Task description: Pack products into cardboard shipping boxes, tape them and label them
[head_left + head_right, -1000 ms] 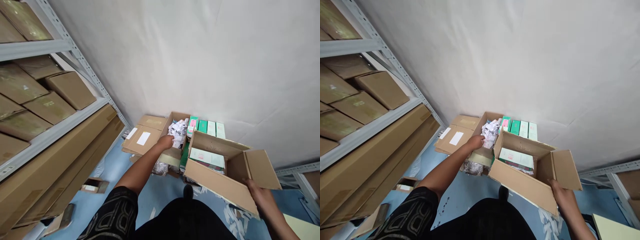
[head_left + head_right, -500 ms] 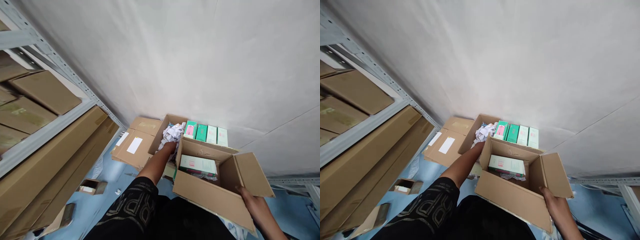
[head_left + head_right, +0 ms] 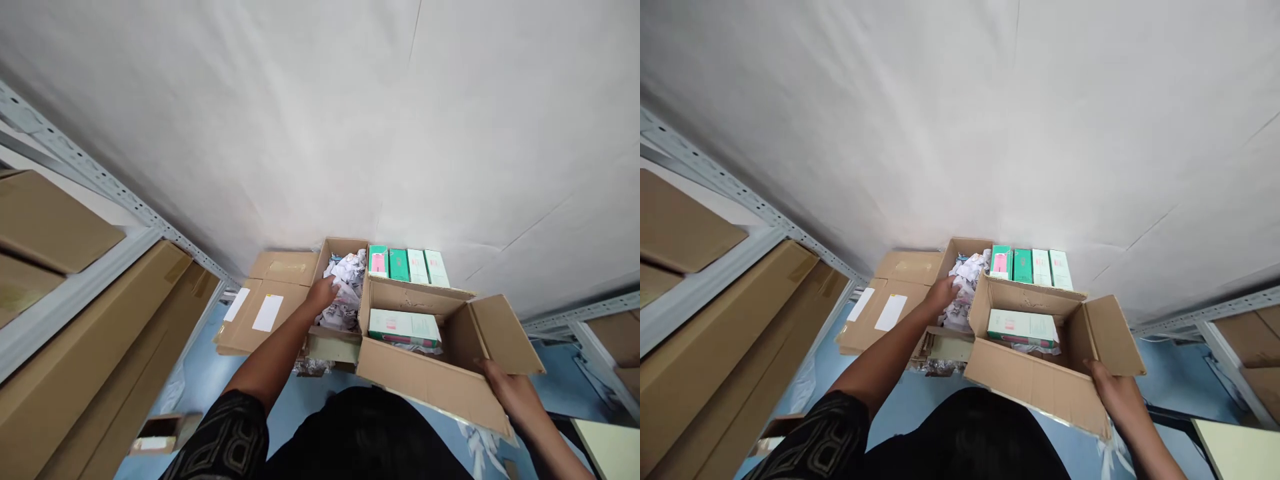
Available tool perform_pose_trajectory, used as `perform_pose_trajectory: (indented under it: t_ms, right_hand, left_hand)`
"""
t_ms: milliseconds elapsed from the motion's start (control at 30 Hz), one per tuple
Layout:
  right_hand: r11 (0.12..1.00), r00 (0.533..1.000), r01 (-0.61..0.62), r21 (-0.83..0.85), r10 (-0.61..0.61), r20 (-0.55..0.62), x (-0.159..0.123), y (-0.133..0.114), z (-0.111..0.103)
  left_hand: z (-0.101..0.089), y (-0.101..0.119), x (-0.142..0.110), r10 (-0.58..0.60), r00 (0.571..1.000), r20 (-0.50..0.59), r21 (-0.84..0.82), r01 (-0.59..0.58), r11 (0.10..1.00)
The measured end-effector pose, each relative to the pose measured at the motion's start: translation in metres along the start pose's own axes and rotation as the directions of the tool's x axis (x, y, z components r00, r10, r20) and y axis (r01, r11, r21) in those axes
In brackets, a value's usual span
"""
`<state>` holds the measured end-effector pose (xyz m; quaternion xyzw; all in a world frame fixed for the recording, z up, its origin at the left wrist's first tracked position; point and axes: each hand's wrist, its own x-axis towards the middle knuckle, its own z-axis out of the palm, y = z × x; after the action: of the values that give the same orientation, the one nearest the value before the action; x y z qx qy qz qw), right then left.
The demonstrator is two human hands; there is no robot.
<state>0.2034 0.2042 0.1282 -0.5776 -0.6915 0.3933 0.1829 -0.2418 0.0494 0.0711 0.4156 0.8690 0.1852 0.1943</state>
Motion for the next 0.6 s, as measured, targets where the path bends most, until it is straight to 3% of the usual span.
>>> perform_pose_trajectory:
  t_ms: [67, 133, 200, 233, 333, 367, 433, 467, 533, 600]
  right_hand:
    - [1.0, 0.999, 0.009, 0.0, -0.009, -0.051, -0.014, -0.005, 0.001]
    - [1.0, 0.994, -0.024, -0.015, 0.022, -0.102, -0.028, -0.01, 0.003]
    - [0.99, 0.986, -0.136, -0.048, 0.13, -0.108, -0.042, -0.015, 0.005]
    - [0.98, 0.978, -0.191, -0.064, 0.184, -0.102, -0.049, -0.017, 0.006]
    - [0.978, 0.972, -0.199, -0.058, 0.19, -0.135, -0.067, -0.023, 0.01]
    - [0.987, 0.976, -0.157, -0.04, 0.149, -0.16, -0.072, -0.024, 0.011]
    - [0.995, 0.976, -0.099, -0.017, 0.094, -0.196, -0.082, -0.026, 0.012]
    - [0.995, 0.975, -0.099, -0.013, 0.094, -0.201, -0.087, -0.025, 0.012]
    - [0.993, 0.972, -0.116, -0.008, 0.112, -0.208, -0.095, -0.021, 0.01]
    - [0.993, 0.964, -0.116, 0.011, 0.115, -0.239, -0.104, -0.013, 0.004]
  left_hand:
    - [-0.022, -0.012, -0.016, -0.059, 0.988, -0.143, -0.286, 0.016, 0.958]
    - [-0.044, -0.017, -0.035, -0.18, 0.939, -0.292, -0.64, -0.051, 0.767]
    - [-0.068, -0.01, -0.057, -0.253, 0.876, -0.41, -0.784, -0.197, 0.588]
    - [-0.079, -0.002, -0.069, -0.22, 0.856, -0.468, -0.777, -0.28, 0.563]
    - [-0.102, 0.038, -0.101, 0.137, 0.81, -0.57, -0.571, -0.511, 0.642]
    - [-0.103, 0.054, -0.109, 0.338, 0.782, -0.523, -0.46, -0.594, 0.66]
    - [-0.097, 0.085, -0.119, 0.652, 0.678, -0.339, -0.268, -0.734, 0.623]
    - [-0.091, 0.098, -0.122, 0.725, 0.64, -0.256, -0.201, -0.769, 0.607]
    - [-0.076, 0.116, -0.125, 0.781, 0.603, -0.162, -0.129, -0.798, 0.589]
    - [-0.065, 0.124, -0.127, 0.801, 0.574, -0.169, -0.112, -0.819, 0.563]
